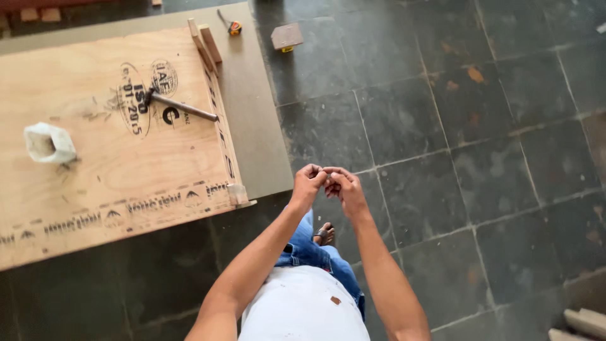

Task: The person measures and marks a large plywood sheet using a wooden straightedge and a red pencil. They also use a tape measure to verify dimensions and mark points along the edges of the board.

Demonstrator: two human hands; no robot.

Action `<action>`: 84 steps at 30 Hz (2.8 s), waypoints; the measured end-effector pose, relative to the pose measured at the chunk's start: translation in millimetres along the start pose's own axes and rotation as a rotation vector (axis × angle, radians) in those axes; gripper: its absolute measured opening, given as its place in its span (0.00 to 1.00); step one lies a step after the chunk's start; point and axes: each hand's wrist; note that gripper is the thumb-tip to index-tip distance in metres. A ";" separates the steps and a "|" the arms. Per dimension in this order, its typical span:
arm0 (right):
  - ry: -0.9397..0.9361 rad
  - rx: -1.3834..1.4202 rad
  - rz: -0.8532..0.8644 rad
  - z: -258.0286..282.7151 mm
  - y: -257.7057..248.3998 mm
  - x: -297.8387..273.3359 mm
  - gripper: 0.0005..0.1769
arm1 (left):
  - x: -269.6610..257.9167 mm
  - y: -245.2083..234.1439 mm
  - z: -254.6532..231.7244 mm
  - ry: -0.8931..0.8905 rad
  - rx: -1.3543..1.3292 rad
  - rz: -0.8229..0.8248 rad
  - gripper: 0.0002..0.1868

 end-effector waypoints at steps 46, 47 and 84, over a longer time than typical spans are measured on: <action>-0.207 -1.900 0.985 -191.2 162.1 1211.5 0.54 | 827.0 -274.7 -24.2 -0.086 -0.569 -1.218 0.12; -0.192 -1.939 1.021 -205.9 170.2 1217.9 0.55 | 822.0 -273.4 -7.1 -0.106 -0.533 -1.244 0.14; -0.265 -0.770 2.371 92.7 41.2 256.9 0.11 | 169.0 222.9 48.0 1.108 -1.382 -1.973 0.24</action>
Point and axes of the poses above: each hand's wrist, its own x-axis towards the middle knuckle, its own y-axis out of the palm, z = x × y, and after that the axes turned 2 degrees about -x, right-handed
